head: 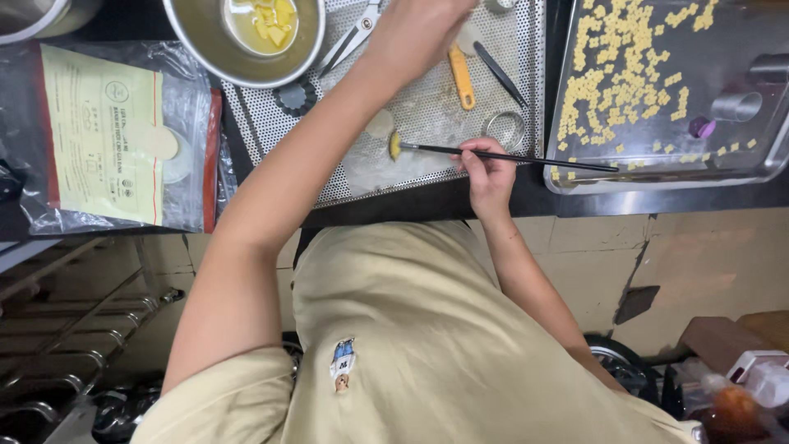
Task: The person brushes round dough pieces with egg wash using a brush, presses each dough piece into a fluted mold, presses the mold to shape the pastry, then taps the mold to release the shaped mooncake onto the work surface and sets it aside.
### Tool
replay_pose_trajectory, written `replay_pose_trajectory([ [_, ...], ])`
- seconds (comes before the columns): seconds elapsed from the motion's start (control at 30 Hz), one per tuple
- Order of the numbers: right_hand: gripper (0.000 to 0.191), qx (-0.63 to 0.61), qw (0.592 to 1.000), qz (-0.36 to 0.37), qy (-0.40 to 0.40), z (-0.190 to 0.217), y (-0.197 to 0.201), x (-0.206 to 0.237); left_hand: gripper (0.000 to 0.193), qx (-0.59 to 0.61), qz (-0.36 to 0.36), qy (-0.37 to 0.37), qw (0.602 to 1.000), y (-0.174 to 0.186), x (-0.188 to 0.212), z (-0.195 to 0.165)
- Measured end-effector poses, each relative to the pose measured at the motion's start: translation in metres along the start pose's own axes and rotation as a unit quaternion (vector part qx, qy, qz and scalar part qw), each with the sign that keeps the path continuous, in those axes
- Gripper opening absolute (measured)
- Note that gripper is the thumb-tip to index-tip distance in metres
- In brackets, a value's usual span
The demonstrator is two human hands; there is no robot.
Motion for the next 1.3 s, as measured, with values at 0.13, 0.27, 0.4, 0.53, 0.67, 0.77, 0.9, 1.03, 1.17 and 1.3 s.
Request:
replay_pose_trajectory([
  [0.13, 0.007, 0.076, 0.995, 0.052, 0.033, 0.014, -0.027, -0.017, 0.006, -0.031, -0.004, 0.208, 0.978, 0.062, 0.103, -0.012],
  [0.27, 0.004, 0.116, 0.992, 0.031, 0.047, 0.026, -0.01, -0.03, 0.011, -0.063, -0.03, 0.331, 0.941, 0.089, 0.194, -0.035],
  [0.4, 0.004, 0.129, 0.988, -0.033, -0.082, 0.025, 0.027, -0.069, 0.05, -0.1, -0.109, 0.315, 0.938, 0.102, 0.234, -0.047],
  [0.53, 0.01, 0.237, 0.964, 0.053, -0.106, 0.031, 0.012, -0.107, 0.071, -0.143, -0.092, 0.297, 0.939, 0.095, 0.237, -0.033],
  [0.67, 0.019, 0.425, 0.898, 0.054, -0.097, 0.055, -0.002, -0.128, 0.065, -0.108, -0.065, 0.337, 0.933, 0.093, 0.241, -0.015],
  [0.77, 0.028, 0.599, 0.792, -0.039, 0.11, 0.099, -0.017, -0.117, 0.065, -0.115, -0.06, 0.324, 0.937, 0.101, 0.247, -0.015],
  [0.9, 0.028, 0.546, 0.814, 0.079, 0.181, 0.095, -0.079, -0.083, 0.068, -0.093, -0.042, 0.318, 0.943, 0.106, 0.257, -0.024],
  [1.03, 0.039, 0.557, 0.787, 0.146, 0.219, 0.072, -0.133, -0.059, 0.073, -0.045, -0.142, 0.31, 0.939, 0.122, 0.245, -0.015],
  [1.17, 0.027, 0.538, 0.807, 0.156, 0.187, 0.052, -0.143, -0.06, 0.078, -0.1, -0.174, 0.267, 0.943, 0.134, 0.218, 0.007],
  [1.3, 0.032, 0.493, 0.845, 0.168, 0.117, 0.038, -0.141, -0.066, 0.074, -0.09, -0.102, 0.306, 0.942, 0.124, 0.208, 0.025],
])
Point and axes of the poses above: each hand's wrist, its own x-axis away from the middle knuckle, its own y-axis out of the back of the hand, z = x × y, the point moved 6 cm from there along -x, towards the middle knuckle, and after that the axes turned 14 degrees about x, right-handed, at the moved point
